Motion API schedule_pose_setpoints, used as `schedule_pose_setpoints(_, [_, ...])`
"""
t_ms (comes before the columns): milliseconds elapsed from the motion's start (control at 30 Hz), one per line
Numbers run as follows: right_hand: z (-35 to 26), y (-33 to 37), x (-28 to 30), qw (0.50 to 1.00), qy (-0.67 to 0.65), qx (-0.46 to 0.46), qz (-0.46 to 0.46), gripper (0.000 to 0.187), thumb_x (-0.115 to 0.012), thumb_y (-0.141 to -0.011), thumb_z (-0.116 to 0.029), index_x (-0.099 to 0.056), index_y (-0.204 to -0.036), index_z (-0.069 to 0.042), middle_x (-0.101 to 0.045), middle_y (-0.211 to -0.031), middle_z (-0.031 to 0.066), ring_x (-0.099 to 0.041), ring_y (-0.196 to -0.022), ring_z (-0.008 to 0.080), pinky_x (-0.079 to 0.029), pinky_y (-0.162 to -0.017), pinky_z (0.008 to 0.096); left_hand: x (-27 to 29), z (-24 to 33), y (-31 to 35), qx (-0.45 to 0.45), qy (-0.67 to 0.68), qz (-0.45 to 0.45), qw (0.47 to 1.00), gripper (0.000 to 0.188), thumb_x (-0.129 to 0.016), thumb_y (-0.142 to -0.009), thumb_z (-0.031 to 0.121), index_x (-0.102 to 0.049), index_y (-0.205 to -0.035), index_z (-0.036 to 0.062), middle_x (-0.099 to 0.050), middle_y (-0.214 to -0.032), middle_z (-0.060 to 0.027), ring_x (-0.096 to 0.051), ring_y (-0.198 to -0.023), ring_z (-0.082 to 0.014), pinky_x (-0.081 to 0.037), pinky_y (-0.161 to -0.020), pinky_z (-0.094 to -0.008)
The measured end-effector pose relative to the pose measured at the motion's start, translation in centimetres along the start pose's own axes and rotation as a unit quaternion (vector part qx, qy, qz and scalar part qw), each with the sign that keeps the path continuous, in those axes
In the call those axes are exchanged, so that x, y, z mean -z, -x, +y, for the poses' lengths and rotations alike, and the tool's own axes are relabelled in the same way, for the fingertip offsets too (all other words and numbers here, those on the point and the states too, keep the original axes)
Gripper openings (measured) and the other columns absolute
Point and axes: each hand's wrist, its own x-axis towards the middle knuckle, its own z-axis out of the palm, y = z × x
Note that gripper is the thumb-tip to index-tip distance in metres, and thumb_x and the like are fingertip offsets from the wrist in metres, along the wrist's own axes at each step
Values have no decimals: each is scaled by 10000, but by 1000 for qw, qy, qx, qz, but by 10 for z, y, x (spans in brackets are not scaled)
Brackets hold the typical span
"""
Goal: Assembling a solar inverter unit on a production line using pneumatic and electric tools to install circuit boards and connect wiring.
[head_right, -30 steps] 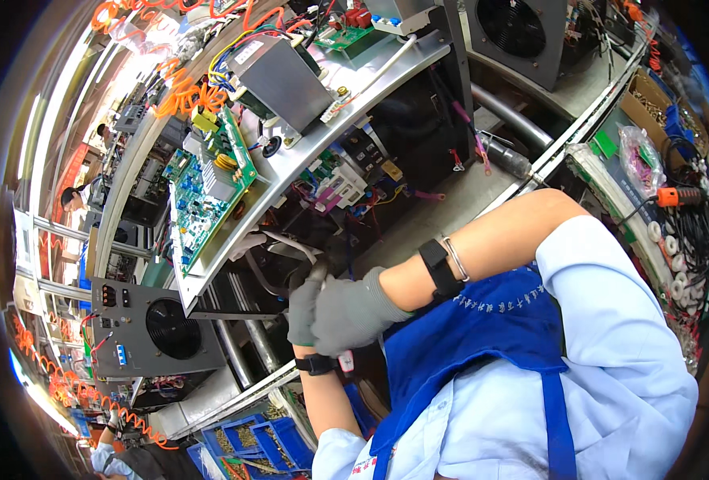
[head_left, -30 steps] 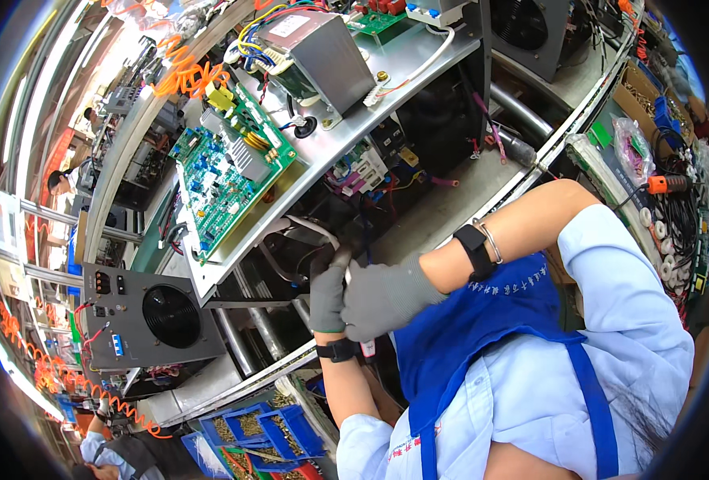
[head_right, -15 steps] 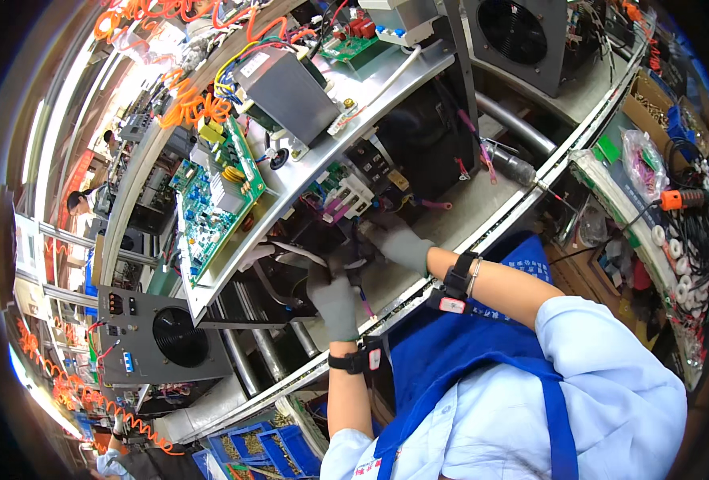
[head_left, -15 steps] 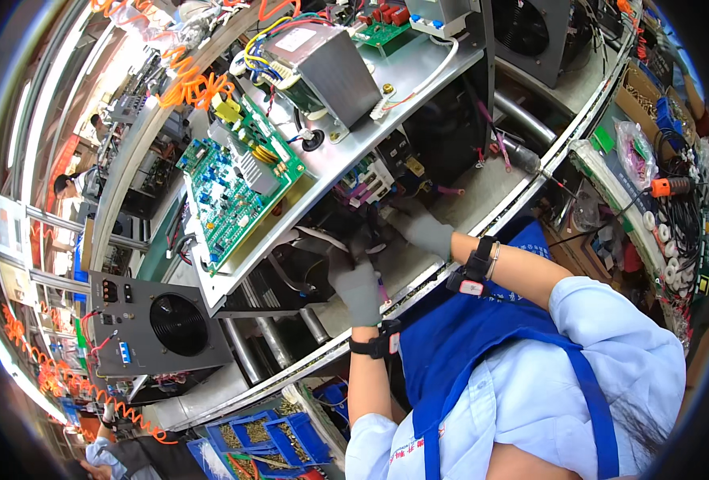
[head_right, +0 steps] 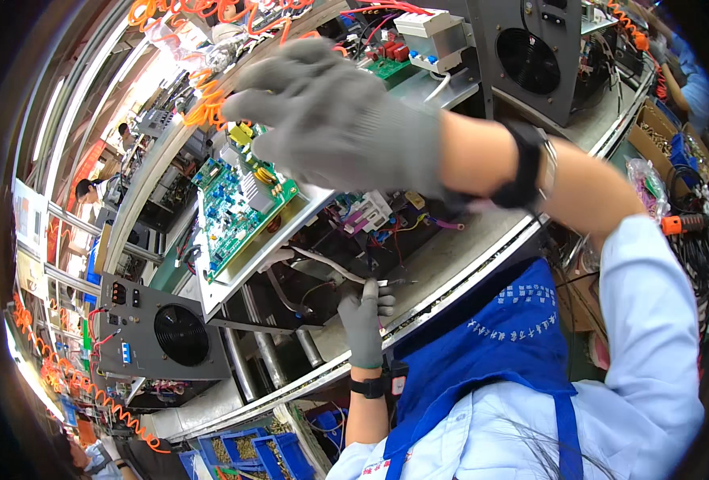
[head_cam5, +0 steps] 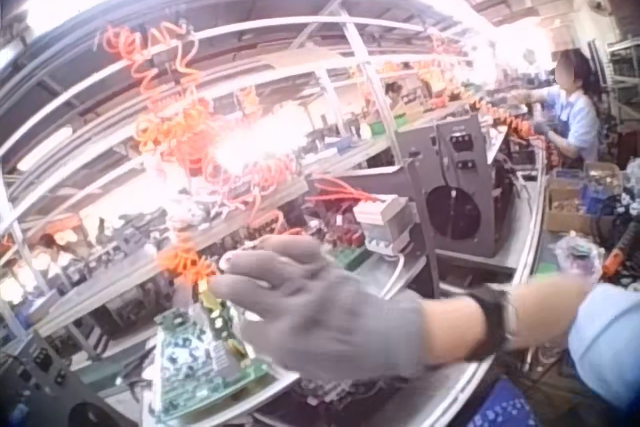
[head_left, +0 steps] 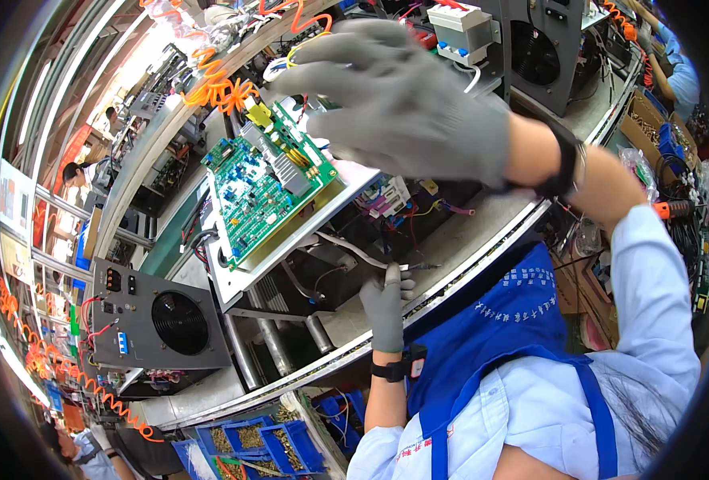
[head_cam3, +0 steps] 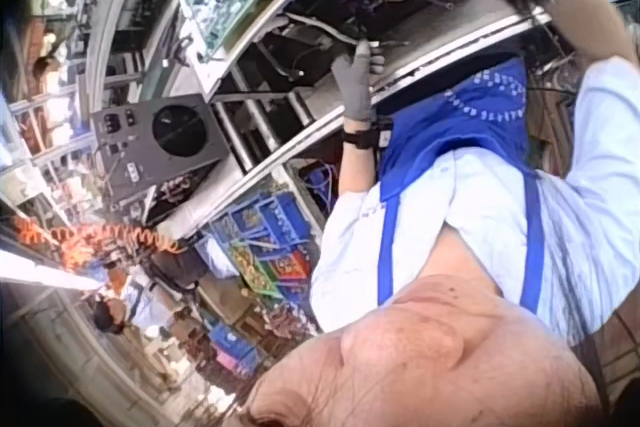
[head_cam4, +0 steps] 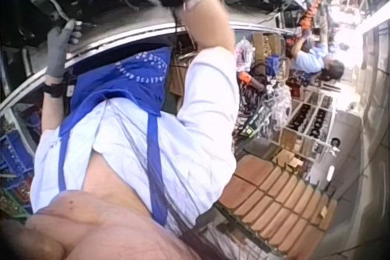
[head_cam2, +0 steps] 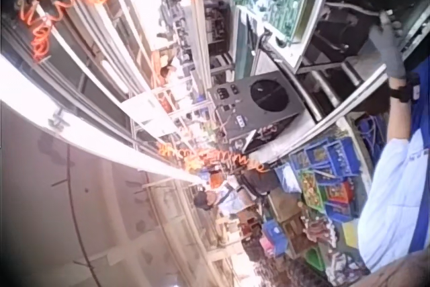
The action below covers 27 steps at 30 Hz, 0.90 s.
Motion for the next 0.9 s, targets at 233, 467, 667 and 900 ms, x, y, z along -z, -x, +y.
schedule_pose_setpoints(233, [32,-103,-52,858,185,51,-476,230,-652,-762,-230,-711,-915,-69,-663,-1029,81,-591,-998,269,-463,-845,421,8,-11,27,-12,0,20,1000,283,-557,-946,197,-533,-1075,-55,-634,-868,-115,-594,-661,-104,-481,-550,-215])
schedule_pose_setpoints(467, [25,-126,-91,752,196,136,-615,395,-693,-733,-360,-716,-983,-55,-685,-987,98,-639,-963,289,-504,-805,446,23,-26,38,-4,21,13,1000,285,-537,-955,175,-520,-1143,-38,-643,-867,-123,-611,-672,-116,-506,-577,-222])
schedule_pose_setpoints(667, [-4,-102,-88,691,155,126,-695,443,-720,-689,-316,-700,-1022,-24,-637,-1053,153,-540,-1063,347,-439,-910,451,39,-40,41,19,53,46,997,267,-530,-956,164,-523,-1138,-32,-645,-868,-122,-618,-677,-127,-509,-569,-225])
schedule_pose_setpoints(900, [-10,-81,-76,789,159,54,-591,461,-751,-650,-245,-662,-1051,-36,-618,-1070,110,-540,-1079,220,-388,-923,381,35,-39,42,-6,45,40,998,265,-532,-955,203,-545,-1099,-18,-642,-856,-109,-618,-663,-119,-492,-567,-223])
